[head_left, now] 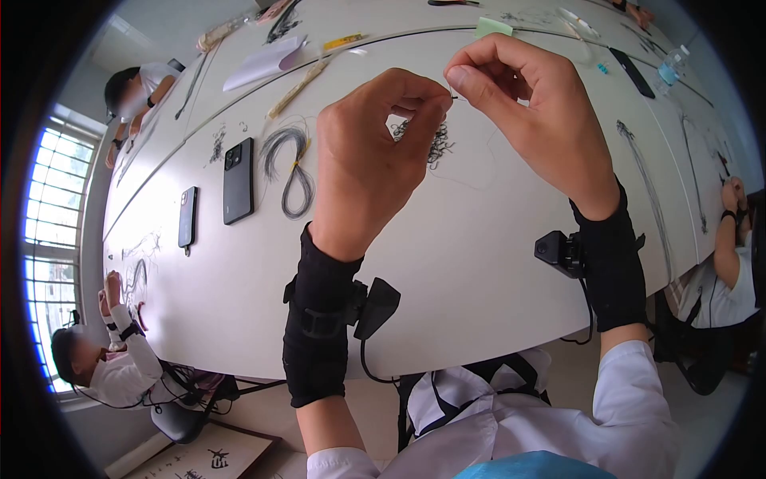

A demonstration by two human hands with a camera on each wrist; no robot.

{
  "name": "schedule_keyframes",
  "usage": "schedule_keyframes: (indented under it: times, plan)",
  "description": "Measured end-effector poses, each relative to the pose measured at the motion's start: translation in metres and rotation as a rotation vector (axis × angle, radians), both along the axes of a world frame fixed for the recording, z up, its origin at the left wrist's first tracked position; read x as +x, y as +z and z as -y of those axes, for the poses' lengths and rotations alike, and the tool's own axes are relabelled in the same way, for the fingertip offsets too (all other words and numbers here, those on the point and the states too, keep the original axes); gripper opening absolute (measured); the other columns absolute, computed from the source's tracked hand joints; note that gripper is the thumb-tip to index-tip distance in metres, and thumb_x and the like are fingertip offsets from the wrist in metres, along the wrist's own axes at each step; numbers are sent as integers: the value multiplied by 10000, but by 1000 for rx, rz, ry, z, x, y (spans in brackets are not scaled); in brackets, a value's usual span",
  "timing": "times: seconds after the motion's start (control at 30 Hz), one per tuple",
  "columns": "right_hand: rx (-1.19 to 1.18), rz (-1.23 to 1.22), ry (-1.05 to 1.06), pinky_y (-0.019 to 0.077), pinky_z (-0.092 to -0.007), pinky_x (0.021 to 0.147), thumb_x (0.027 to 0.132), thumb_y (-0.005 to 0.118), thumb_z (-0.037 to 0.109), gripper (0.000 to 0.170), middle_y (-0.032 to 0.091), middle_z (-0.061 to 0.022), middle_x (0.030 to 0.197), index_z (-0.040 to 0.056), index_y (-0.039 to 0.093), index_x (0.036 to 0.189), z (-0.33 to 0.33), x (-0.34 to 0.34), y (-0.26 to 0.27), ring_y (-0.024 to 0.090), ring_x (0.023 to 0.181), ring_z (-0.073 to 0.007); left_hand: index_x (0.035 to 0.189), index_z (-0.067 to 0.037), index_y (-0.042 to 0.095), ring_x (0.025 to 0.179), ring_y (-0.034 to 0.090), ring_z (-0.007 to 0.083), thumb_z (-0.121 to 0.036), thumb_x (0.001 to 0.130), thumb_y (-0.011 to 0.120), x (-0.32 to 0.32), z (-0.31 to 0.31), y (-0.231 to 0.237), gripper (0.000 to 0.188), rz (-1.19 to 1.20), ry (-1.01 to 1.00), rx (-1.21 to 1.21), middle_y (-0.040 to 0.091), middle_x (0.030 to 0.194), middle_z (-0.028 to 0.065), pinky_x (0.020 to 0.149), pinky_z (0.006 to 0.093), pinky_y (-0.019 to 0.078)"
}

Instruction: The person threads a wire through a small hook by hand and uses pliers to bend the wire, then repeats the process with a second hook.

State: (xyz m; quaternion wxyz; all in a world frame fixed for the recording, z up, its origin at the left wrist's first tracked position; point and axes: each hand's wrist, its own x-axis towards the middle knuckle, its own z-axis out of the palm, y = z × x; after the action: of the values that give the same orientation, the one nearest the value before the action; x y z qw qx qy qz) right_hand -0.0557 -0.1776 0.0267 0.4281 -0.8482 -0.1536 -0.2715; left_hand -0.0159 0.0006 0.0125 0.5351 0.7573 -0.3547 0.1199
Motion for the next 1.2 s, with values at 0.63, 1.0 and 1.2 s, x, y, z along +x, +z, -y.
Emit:
schedule_keyframes:
  times: [0.63, 1.0, 1.2]
  plan:
    - [33, -138, 36, 470, -235, 633, 934, 674, 134, 144, 661, -35, 748, -7, 692, 964, -12, -12, 4, 587, 662, -88, 927, 43, 684, 778, 708, 155, -4, 885, 695, 7, -1, -5, 65, -22, 49, -241, 734, 840, 105, 763, 269, 552]
    - [111, -67, 104, 457, -248, 600, 951, 681, 196, 193, 670, -22, 762, 6, 708, 969, 9, 7, -3, 585, 666, -73, 967, 61, 676, 787, 683, 124, 14, 913, 686, 2, 1, -2, 72, 57, -34, -25, 720, 864, 91, 762, 246, 547]
    - [328, -366, 240, 378, -202, 572, 947, 686, 282, 259, 633, 21, 742, 33, 723, 1007, 18, 12, -5, 499, 627, -46, 979, 63, 676, 799, 690, 134, 36, 907, 683, 2, 0, -3, 77, 71, -52, -83, 723, 886, 97, 768, 252, 554]
